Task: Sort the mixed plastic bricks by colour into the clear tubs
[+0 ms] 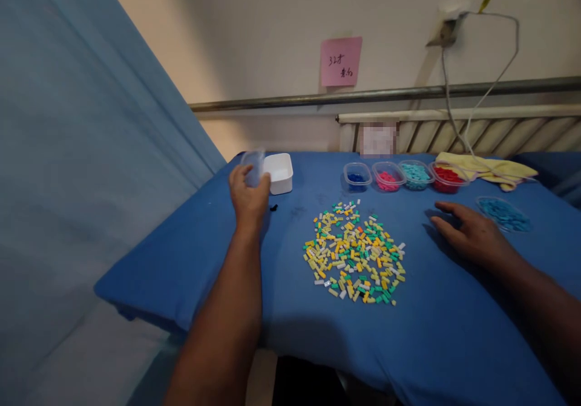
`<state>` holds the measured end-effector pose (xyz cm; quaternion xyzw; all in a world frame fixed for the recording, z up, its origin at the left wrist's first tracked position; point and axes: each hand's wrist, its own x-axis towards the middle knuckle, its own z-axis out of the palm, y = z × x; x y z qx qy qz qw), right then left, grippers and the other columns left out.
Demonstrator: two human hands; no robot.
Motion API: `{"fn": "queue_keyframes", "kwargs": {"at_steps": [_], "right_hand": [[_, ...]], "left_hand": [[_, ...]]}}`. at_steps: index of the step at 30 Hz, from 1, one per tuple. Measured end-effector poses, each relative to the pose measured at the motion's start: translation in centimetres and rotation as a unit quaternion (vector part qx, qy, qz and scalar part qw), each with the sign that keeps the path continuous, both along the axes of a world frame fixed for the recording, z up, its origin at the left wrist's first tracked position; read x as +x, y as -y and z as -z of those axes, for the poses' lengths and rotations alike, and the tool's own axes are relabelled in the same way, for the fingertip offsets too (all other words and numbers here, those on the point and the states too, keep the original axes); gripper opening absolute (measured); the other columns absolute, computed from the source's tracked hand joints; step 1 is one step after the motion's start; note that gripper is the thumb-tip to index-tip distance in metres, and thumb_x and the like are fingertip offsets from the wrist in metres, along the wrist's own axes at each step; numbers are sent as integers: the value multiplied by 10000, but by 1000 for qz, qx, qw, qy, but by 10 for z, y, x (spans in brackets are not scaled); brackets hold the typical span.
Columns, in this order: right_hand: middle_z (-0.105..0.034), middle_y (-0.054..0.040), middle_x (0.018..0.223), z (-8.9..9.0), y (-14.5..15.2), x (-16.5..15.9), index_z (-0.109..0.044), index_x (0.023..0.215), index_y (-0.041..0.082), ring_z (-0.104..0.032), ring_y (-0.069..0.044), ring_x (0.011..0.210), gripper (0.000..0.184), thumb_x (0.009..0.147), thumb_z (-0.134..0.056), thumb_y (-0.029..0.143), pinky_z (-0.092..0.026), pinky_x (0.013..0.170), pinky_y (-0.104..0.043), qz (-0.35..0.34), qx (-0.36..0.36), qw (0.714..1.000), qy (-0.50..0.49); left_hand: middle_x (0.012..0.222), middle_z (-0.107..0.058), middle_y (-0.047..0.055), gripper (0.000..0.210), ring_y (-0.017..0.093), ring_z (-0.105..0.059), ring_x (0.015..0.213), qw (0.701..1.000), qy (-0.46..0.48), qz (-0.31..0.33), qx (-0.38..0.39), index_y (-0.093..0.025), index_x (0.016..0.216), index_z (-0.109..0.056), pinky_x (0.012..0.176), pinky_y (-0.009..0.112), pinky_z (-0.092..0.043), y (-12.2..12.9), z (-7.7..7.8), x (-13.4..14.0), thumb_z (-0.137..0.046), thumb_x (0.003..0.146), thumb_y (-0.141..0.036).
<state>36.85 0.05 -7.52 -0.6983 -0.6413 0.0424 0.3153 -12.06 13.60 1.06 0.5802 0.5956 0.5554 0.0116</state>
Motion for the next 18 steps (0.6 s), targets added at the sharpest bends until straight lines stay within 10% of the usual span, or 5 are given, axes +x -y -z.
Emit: {"fn": "queue_keyframes", "kwargs": {"at_steps": [2,7,11,18], "right_hand": [[-753,-185,1371,-14,5,-15,-681,1405,194,-722,-397,1251,581,984,-591,585,-569,1109,-606,0,35,999,-20],[-560,-174,1638,-45,27,-52,-524,1598,278,-663,-384,1361,644,1003,-641,495,-572,1121,-585,-130,85,985,-70],[-406,-116,1775,-55,42,-75,-642,1461,315,-430,-408,1604,489,1001,-693,475,-427,1260,-638,-305,9,949,-74],[-504,-124,1712,-56,45,-91,-715,1184,274,-513,-394,1551,335,975,-756,533,-493,1216,-598,-392,-92,909,-105]], "left_hand": [[1625,-540,137,491,311,-556,1480,981,-62,183,0,-239,1356,-666,1210,493,-504,17,-4,30,-771,884,-322],[1713,-457,143,471,339,-460,1572,818,-238,518,-80,-235,1362,-704,1295,549,-401,73,-6,102,-804,924,-376],[1687,-486,134,457,339,-459,1573,746,-250,604,-125,-262,1335,-714,1286,553,-407,93,0,122,-832,905,-360],[1500,-603,116,348,297,-566,1458,694,-201,678,-134,-258,1197,-729,1226,471,-479,94,4,126,-860,889,-351]]}}
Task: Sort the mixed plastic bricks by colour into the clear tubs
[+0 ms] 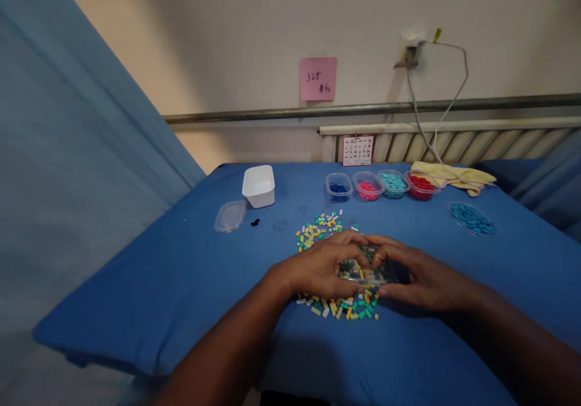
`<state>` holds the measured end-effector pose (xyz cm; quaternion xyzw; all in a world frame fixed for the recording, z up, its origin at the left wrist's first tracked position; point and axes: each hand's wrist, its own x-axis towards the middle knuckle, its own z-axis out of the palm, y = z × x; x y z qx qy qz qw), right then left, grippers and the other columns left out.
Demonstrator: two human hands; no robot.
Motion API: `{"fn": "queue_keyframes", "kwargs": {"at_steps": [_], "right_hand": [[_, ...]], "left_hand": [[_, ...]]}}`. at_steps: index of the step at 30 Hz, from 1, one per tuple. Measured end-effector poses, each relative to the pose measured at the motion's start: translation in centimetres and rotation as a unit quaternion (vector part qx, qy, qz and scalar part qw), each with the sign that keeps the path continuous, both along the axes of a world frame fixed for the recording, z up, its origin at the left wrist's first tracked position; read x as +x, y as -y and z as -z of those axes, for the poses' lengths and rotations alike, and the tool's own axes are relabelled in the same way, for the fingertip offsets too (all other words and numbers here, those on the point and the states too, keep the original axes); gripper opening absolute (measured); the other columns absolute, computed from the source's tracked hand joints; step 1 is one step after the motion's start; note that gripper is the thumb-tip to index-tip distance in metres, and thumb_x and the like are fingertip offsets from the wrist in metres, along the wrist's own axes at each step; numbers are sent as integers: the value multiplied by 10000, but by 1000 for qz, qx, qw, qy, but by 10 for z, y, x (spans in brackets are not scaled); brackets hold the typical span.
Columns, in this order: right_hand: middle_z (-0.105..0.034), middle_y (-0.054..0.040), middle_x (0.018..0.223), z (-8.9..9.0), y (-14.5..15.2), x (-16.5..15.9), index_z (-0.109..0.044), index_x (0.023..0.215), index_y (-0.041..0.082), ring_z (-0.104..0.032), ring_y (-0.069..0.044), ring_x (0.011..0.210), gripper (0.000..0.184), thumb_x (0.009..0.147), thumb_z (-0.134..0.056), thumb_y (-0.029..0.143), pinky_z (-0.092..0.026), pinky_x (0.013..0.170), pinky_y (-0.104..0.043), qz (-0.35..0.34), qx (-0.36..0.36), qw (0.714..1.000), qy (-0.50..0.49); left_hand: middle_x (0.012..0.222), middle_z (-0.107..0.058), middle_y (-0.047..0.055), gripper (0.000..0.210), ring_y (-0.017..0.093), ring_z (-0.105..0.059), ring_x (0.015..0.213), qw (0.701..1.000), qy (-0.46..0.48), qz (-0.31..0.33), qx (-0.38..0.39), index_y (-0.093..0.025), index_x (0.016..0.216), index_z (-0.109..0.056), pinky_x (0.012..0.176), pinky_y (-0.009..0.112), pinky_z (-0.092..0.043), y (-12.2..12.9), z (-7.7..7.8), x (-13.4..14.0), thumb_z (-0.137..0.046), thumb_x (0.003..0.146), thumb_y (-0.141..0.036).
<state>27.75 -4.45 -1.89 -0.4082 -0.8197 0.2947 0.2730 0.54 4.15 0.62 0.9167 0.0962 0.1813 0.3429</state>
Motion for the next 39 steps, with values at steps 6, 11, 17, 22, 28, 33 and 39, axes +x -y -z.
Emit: {"fn": "queue_keyframes", "kwargs": {"at_steps": [6,11,17,22,28,33,39], "right_hand": [[-594,-125,1617,6,-10,21,-688,1179,287,-595,-376,1462,335,955,-744,530,-521,1184,-597,104,72,991,45],[-739,-214,1286,35,-34,72,-698,1217,218,-698,-433,1236,503,935,-658,633,-563,1069,-644,343,146,915,153],[-732,-258,1331,46,-39,81,-722,1310,147,-652,-503,1321,697,958,-589,735,-511,1133,-697,377,127,884,246],[-434,-200,1749,37,-38,18,-570,1593,165,-391,-407,1630,721,1074,-481,658,-347,1324,-634,233,150,946,168],[-401,-177,1763,33,-41,-28,-417,1728,185,-361,-365,1650,816,1092,-458,694,-318,1351,-606,74,75,980,168],[-377,-168,1773,33,-41,-19,-421,1729,201,-342,-361,1658,768,1112,-434,658,-301,1352,-630,118,96,977,148],[-607,-144,1628,33,-42,-16,-614,1599,222,-534,-347,1548,625,1137,-411,590,-381,1317,-613,90,90,982,138]], "left_hand": [[1726,-462,108,628,343,-449,1586,994,-32,-101,26,-320,1508,-635,1299,567,-390,-13,1,-10,-770,962,-600],[1757,-416,125,663,277,-345,1657,947,-78,-305,61,-222,1619,-559,1375,533,-239,-56,15,-31,-319,1141,-615],[1794,-318,120,727,298,-247,1692,936,-195,-285,64,-211,1695,-448,1374,590,-161,-82,28,-19,-232,1137,-624],[1797,-287,128,744,288,-216,1699,949,-228,-196,91,-190,1713,-412,1381,556,-158,-73,26,1,-282,1135,-640],[1657,-551,67,554,232,-488,1576,980,-142,-125,63,-265,1571,-623,1362,456,-297,-62,14,-6,-372,1146,-516],[1611,-604,99,582,286,-536,1537,946,-99,-299,81,-211,1523,-667,1332,521,-357,-75,21,-26,-373,1125,-517],[1416,-750,112,422,284,-673,1366,948,-114,-265,135,-201,1294,-795,1231,457,-493,-79,34,-26,-493,1039,-351]]}}
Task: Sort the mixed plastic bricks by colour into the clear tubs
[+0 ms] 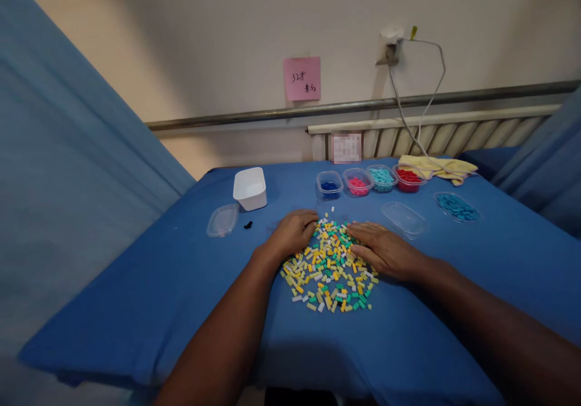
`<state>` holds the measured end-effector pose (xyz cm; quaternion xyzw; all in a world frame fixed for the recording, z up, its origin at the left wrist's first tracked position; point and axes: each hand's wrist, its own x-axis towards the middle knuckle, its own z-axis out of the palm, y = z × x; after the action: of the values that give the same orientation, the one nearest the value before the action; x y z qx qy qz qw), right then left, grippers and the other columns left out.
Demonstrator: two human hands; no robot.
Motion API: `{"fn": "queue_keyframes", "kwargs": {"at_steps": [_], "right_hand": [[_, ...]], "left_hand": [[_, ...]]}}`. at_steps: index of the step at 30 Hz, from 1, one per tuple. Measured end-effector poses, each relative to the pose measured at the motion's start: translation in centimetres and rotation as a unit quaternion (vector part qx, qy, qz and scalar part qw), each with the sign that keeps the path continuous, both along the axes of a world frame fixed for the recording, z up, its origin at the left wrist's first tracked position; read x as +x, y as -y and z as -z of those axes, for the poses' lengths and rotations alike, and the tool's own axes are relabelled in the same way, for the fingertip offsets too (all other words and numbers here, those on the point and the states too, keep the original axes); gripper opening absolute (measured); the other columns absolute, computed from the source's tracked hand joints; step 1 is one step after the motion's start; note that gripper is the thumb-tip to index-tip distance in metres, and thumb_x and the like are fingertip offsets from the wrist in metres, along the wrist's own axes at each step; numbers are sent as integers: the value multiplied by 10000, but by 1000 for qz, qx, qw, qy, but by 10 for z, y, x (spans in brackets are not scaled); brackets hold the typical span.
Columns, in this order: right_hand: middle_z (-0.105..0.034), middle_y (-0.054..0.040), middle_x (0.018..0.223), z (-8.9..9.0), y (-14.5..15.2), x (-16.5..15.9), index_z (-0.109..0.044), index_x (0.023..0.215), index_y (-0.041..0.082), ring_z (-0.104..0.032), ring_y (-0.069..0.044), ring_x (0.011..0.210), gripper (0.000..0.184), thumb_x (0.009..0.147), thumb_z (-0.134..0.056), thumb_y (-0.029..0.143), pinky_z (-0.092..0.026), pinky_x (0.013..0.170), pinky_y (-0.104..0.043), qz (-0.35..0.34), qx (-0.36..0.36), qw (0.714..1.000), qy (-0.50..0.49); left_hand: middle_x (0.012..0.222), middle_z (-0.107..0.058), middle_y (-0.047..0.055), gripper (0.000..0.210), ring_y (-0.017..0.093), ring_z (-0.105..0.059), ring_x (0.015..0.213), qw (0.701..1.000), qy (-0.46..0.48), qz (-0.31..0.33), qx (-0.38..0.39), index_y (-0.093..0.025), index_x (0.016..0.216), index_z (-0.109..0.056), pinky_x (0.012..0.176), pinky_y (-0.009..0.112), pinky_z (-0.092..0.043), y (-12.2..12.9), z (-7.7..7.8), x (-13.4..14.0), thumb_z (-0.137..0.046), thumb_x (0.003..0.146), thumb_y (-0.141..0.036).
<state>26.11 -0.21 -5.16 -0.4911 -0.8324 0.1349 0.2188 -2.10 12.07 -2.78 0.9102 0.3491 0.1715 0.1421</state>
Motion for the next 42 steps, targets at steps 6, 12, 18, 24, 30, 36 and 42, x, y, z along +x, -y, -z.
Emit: {"fn": "queue_keyframes", "kwargs": {"at_steps": [6,12,18,24,30,36,42], "right_hand": [[-552,-144,1676,8,-1,3,-542,1654,227,-490,-343,1581,645,1141,-384,585,-402,1309,-611,64,32,997,-32],[-390,-192,1765,5,-37,-11,-465,1690,135,-348,-339,1656,794,1121,-358,680,-302,1359,-578,42,-15,999,19],[-505,-212,1695,-11,-79,-23,-607,1575,101,-442,-370,1607,721,1134,-345,608,-330,1343,-579,-19,-44,998,34],[-479,-173,1719,-4,-35,-10,-531,1657,148,-435,-328,1616,682,1157,-335,568,-339,1344,-571,-37,-23,999,26],[-285,-149,1805,-11,29,-31,-357,1753,189,-253,-353,1690,797,1116,-469,655,-231,1378,-604,-67,-53,995,44],[-211,-173,1818,-28,62,-60,-300,1762,150,-191,-347,1706,936,1074,-464,762,-166,1397,-566,-111,-83,989,47],[-209,-163,1828,-22,81,-78,-287,1767,154,-178,-321,1713,959,1059,-502,764,-128,1409,-510,-145,-53,987,39]], "left_hand": [[1433,-734,135,427,310,-667,1361,999,7,-39,26,-194,1311,-777,1221,488,-495,12,-5,-1,-484,1055,-370],[1681,-518,164,608,307,-466,1588,999,-40,-23,-13,-145,1586,-578,1338,517,-322,10,8,-6,-333,1135,-471],[1635,-573,170,621,306,-495,1564,998,-30,-61,3,-110,1569,-587,1327,495,-342,7,15,-9,-295,1144,-457],[1503,-686,170,576,304,-618,1435,997,25,-75,19,-105,1432,-689,1275,470,-421,8,16,-7,-320,1139,-436],[1583,-625,173,612,271,-548,1517,992,58,-113,-4,-96,1501,-642,1314,449,-370,7,12,-3,-306,1138,-456],[1796,-306,157,800,279,-235,1696,990,-63,-69,-107,-90,1710,-391,1389,499,-165,34,-10,-9,-190,1135,-608],[1831,-177,165,836,299,-136,1715,982,-154,-54,-90,-83,1748,-285,1388,509,-151,82,-12,-35,-176,1129,-633]]}}
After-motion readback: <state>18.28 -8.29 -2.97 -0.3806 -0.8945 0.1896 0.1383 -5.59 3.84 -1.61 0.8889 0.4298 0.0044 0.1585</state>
